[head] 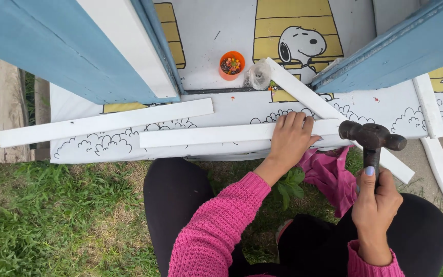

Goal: Attaching white trim to a small wooden structure using a hammer and nails

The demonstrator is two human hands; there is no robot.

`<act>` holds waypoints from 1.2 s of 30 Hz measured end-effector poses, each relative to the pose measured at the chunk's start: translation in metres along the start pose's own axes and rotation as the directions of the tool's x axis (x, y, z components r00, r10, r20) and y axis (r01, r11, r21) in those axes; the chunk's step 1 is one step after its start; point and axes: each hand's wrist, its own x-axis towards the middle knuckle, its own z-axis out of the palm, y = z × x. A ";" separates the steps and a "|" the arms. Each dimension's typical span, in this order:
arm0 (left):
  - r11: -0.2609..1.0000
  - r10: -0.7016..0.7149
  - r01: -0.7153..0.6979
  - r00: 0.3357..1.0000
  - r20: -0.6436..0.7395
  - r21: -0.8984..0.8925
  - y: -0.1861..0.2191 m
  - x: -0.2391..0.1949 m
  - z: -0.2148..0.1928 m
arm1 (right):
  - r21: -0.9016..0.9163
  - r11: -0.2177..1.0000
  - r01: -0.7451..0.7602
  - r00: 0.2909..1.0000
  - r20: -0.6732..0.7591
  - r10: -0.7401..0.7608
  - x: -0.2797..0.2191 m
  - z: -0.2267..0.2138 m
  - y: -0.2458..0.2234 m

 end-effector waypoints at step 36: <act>0.864 0.173 -0.288 0.940 0.294 0.413 -0.153 0.112 -0.021 | -0.156 0.985 0.072 0.997 -0.021 -0.076 0.020 -0.013 0.015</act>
